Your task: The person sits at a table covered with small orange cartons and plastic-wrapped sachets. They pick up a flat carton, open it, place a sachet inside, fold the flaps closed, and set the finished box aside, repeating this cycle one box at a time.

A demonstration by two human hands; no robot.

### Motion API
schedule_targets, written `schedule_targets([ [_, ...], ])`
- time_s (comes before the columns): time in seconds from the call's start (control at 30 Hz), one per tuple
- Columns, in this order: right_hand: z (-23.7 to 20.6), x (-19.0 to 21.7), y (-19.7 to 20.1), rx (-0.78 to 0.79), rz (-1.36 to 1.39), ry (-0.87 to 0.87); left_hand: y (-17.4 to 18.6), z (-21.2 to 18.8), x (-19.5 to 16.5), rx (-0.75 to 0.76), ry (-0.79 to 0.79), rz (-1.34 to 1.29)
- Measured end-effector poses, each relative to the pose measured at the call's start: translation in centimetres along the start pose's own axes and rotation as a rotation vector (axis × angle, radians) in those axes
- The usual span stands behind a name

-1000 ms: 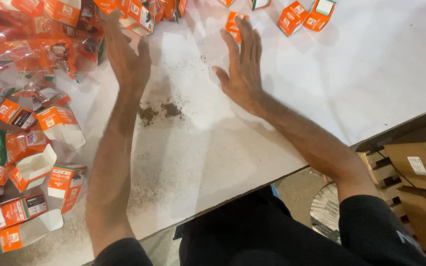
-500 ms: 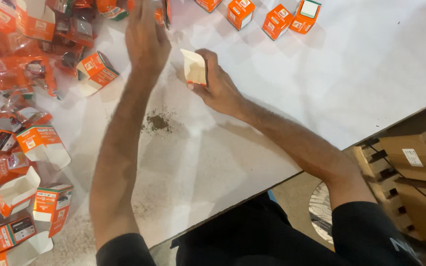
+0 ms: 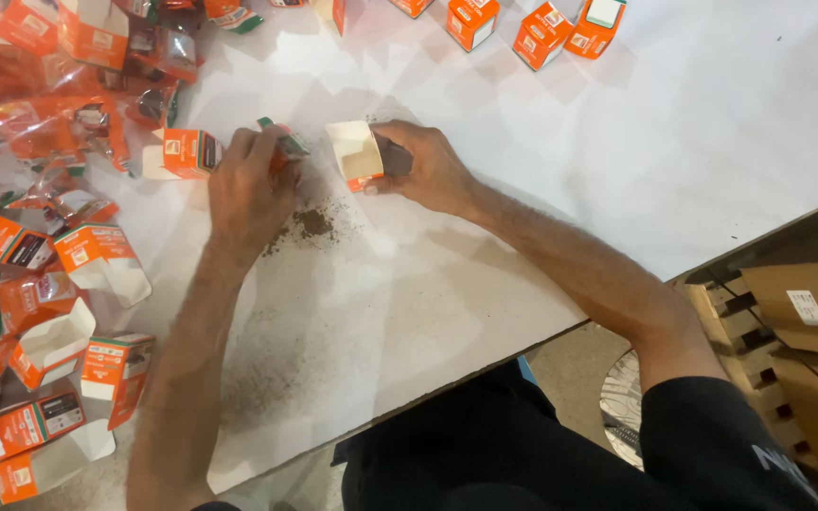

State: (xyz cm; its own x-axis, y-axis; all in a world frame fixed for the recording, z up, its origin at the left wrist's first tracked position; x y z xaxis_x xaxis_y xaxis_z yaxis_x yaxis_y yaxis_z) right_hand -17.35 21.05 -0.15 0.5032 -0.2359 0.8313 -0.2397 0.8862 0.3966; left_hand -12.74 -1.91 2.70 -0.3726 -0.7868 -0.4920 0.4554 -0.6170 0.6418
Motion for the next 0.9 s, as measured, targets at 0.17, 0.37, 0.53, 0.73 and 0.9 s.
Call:
schedule_targets([
  [0.17, -0.8, 1.3, -2.7, 0.067, -0.048, -0.029, 2.8, -4.5, -4.3, -0.428, -0.19, -0.17],
  [0.37, -1.3, 1.5, -3.5, 0.094, -0.049, -0.018, 0.3, -5.5, -6.1, -0.261, -0.391, -0.033],
  [0.53, -1.7, 1.6, -3.7, 0.106, -0.081, 0.063, -0.3, -5.8, -4.9, -0.242, -0.212, 0.046],
  [0.73, -2.1, 1.8, -3.8, 0.132, -0.12, 0.117, -2.0, -5.4, -3.7, -0.066, 0.026, 0.126],
  [0.9, -1.9, 1.9, -4.0, 0.132, -0.146, 0.112, -2.2, -4.9, -2.8, -0.186, 0.388, -0.239],
])
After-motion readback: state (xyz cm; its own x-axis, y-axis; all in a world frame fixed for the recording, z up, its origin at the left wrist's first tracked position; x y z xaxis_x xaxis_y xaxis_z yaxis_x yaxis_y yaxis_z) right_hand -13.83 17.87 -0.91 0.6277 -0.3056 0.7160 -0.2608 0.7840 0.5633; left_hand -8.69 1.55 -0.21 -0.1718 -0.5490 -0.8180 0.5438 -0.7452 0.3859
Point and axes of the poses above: each hand's wrist, its own z-axis towards the middle knuckle, its own y-axis out of the back of the hand, x = y × z, the point moved 5 cm from there along z, towards the middle knuckle, and after that the axes turned 11 degrees about -x, right-handed, at the moved point
